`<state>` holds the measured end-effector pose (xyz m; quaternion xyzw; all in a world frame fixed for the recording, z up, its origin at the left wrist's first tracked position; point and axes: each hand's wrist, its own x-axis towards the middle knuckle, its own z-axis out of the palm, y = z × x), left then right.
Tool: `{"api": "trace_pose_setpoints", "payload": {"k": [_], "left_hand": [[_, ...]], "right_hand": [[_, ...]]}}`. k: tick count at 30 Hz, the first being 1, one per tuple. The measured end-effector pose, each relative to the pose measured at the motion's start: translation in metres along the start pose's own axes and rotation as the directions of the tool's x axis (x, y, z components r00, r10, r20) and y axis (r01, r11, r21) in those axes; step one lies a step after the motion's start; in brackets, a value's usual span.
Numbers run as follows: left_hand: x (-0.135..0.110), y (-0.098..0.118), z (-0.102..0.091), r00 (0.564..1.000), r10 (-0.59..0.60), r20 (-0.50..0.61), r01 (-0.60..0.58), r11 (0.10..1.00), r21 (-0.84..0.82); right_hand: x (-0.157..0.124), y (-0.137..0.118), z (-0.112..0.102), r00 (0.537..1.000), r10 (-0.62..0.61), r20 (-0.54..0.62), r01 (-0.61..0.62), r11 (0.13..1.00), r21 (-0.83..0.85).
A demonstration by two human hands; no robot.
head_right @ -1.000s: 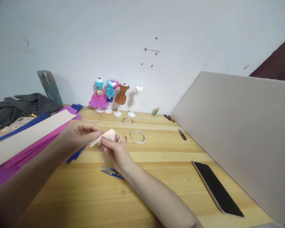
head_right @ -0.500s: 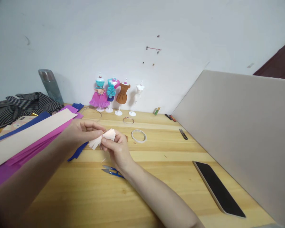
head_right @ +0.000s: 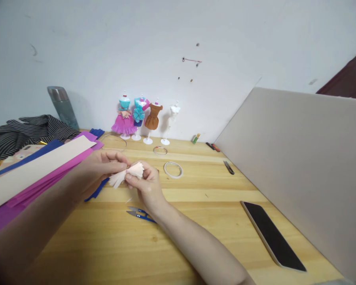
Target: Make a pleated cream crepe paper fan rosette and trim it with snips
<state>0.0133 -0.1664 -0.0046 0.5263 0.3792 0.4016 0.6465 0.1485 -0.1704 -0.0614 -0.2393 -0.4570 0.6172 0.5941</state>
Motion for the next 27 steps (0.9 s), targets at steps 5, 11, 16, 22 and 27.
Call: {"api": "trace_pose_setpoints", "payload": {"k": [5, 11, 16, 22, 27], "left_hand": [[0.000, -0.002, 0.002, 1.000, -0.003, -0.009, 0.003, 0.999, -0.042], [0.001, -0.004, 0.004, 1.000, -0.013, -0.022, 0.011, 0.998, -0.066], [0.004, -0.006, 0.005, 0.992, -0.074, -0.098, 0.065, 0.994, -0.086], [0.007, -0.011, 0.005, 0.992, -0.083, -0.100, 0.075, 0.994, -0.083], [0.008, -0.012, 0.005, 0.992, -0.078, -0.097, 0.067, 0.991, -0.112]], "right_hand": [[0.001, 0.002, -0.002, 1.000, -0.028, 0.004, 0.028, 1.000, -0.003], [0.002, 0.005, -0.005, 1.000, -0.026, -0.002, 0.026, 0.999, -0.019], [0.002, 0.007, -0.006, 0.999, -0.034, -0.005, 0.033, 0.998, -0.049], [0.001, 0.006, -0.005, 0.999, -0.047, 0.006, 0.047, 0.995, -0.088], [0.001, 0.009, -0.006, 0.998, -0.060, 0.027, 0.062, 0.993, -0.103]]}}
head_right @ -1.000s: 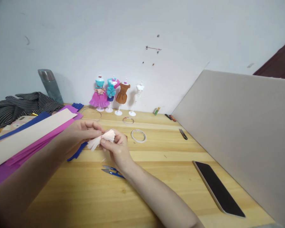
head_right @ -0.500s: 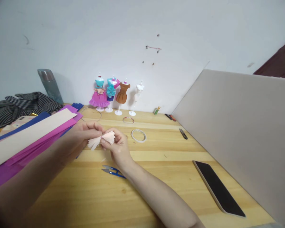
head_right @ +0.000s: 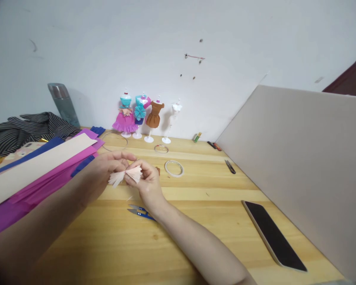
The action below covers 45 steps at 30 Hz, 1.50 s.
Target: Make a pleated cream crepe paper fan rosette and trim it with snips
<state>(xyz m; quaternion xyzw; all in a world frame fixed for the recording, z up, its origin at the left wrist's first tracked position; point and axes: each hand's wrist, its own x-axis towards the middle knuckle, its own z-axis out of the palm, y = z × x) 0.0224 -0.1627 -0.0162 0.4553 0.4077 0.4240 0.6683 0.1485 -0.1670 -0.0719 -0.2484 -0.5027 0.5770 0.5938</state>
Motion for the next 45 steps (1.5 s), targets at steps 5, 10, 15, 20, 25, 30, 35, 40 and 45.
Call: {"api": "trace_pose_setpoints", "payload": {"k": [5, 10, 15, 20, 25, 30, 35, 40, 45], "left_hand": [[0.0001, 0.0001, -0.0010, 0.999, -0.028, 0.020, 0.028, 1.000, -0.003], [-0.0007, 0.0024, -0.0006, 0.998, -0.054, 0.015, 0.054, 0.999, -0.005], [-0.0031, 0.0079, 0.0012, 0.997, -0.076, 0.008, 0.076, 0.997, -0.008], [-0.0042, 0.0091, 0.0006, 0.997, -0.069, 0.036, 0.069, 0.998, 0.015], [-0.0041, 0.0078, -0.0004, 0.997, -0.055, 0.063, 0.055, 0.998, 0.005], [-0.0047, 0.0053, -0.0012, 0.998, -0.013, 0.055, 0.013, 1.000, -0.001], [-0.0032, 0.0022, -0.0039, 0.997, 0.023, 0.070, -0.023, 1.000, -0.001], [-0.0013, -0.0003, -0.0054, 0.996, 0.029, 0.086, -0.029, 1.000, 0.005], [0.0008, 0.0013, -0.0063, 0.996, 0.048, 0.076, -0.053, 0.996, 0.072]], "right_hand": [[-0.0019, 0.0014, -0.0011, 1.000, -0.007, 0.010, 0.007, 1.000, -0.030], [-0.0030, 0.0011, -0.0015, 1.000, -0.024, 0.018, 0.024, 0.999, -0.038], [-0.0035, 0.0005, -0.0012, 0.999, -0.030, 0.035, 0.031, 0.999, -0.028], [-0.0035, -0.0028, 0.0008, 0.999, -0.026, 0.045, 0.024, 0.999, 0.044], [-0.0032, -0.0040, 0.0019, 0.998, -0.025, 0.050, 0.019, 0.995, 0.101], [-0.0032, -0.0041, 0.0034, 0.998, -0.038, 0.051, 0.031, 0.991, 0.128], [-0.0033, -0.0055, 0.0042, 0.999, -0.028, 0.029, 0.024, 0.989, 0.147], [-0.0035, -0.0047, 0.0050, 0.998, -0.056, 0.041, 0.048, 0.986, 0.160], [-0.0036, -0.0027, 0.0050, 0.998, -0.045, 0.051, 0.037, 0.989, 0.143]]}}
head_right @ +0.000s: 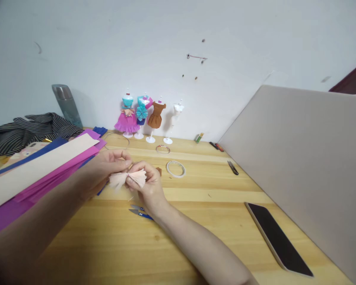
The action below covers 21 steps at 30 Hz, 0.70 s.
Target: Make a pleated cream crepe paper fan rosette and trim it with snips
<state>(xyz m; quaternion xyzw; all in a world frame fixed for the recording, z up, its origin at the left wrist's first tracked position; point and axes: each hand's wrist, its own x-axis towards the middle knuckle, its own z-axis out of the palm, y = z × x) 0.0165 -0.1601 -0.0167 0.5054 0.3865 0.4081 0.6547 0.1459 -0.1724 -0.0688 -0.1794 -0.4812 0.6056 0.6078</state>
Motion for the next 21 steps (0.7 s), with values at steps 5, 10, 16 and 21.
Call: {"api": "trace_pose_setpoints", "payload": {"k": [5, 10, 16, 21], "left_hand": [[-0.006, 0.010, -0.001, 0.972, 0.218, -0.082, -0.182, 0.930, 0.318], [-0.018, 0.015, 0.005, 0.859, 0.499, 0.116, -0.387, 0.485, 0.784], [-0.020, 0.006, 0.008, 0.774, 0.615, 0.150, -0.398, 0.289, 0.871], [-0.021, 0.006, 0.008, 0.740, 0.666, 0.097, -0.356, 0.264, 0.896]], "right_hand": [[0.003, -0.002, -0.003, 0.999, -0.002, -0.051, 0.003, 1.000, 0.021], [0.006, -0.005, -0.004, 0.996, 0.007, -0.093, -0.001, 0.998, 0.061], [0.006, -0.009, -0.001, 0.992, 0.028, -0.126, -0.019, 0.997, 0.070], [0.006, -0.009, -0.001, 0.993, 0.008, -0.114, -0.001, 0.999, 0.054]]}}
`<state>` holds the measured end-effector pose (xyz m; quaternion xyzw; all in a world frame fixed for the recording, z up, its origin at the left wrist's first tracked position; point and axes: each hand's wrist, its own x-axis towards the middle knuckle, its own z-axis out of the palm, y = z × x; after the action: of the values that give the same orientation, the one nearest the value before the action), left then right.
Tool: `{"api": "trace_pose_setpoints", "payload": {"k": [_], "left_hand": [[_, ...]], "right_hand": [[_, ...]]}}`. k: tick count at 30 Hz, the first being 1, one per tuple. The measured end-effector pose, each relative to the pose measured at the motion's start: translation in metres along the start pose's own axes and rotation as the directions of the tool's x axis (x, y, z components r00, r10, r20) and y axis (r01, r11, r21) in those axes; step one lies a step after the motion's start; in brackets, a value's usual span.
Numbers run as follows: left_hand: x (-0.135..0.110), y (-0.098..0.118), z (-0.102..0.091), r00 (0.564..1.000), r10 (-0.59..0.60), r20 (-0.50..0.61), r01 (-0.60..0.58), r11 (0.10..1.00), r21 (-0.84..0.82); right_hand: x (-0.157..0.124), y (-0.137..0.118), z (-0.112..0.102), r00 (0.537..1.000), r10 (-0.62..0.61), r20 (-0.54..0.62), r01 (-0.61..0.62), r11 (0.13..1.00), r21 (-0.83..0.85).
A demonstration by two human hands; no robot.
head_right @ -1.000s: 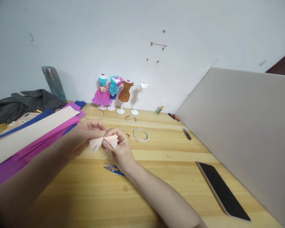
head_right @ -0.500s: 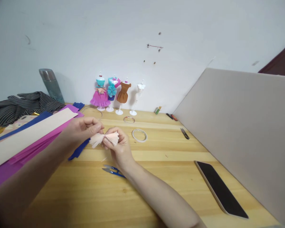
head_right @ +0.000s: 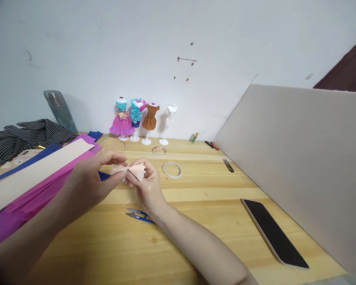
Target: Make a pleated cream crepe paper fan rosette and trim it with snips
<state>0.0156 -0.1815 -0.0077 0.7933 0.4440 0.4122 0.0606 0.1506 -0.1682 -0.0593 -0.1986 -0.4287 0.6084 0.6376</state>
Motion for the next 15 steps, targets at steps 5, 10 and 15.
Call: {"api": "trace_pose_setpoints", "payload": {"k": [5, 10, 15], "left_hand": [[0.0020, 0.0037, -0.0018, 0.996, -0.032, 0.078, 0.031, 0.999, 0.008], [0.0019, 0.0025, 0.0002, 0.997, -0.031, 0.073, 0.031, 1.000, -0.002], [0.0004, 0.0020, -0.0006, 0.997, 0.001, 0.077, -0.003, 0.999, 0.032]], "right_hand": [[-0.0004, 0.0038, -0.0032, 0.999, -0.031, 0.010, 0.031, 0.999, -0.027], [0.0000, 0.0073, -0.0077, 0.998, -0.066, 0.003, 0.066, 0.993, -0.096], [0.0005, 0.0086, -0.0092, 0.998, -0.064, 0.003, 0.064, 0.991, -0.116]]}}
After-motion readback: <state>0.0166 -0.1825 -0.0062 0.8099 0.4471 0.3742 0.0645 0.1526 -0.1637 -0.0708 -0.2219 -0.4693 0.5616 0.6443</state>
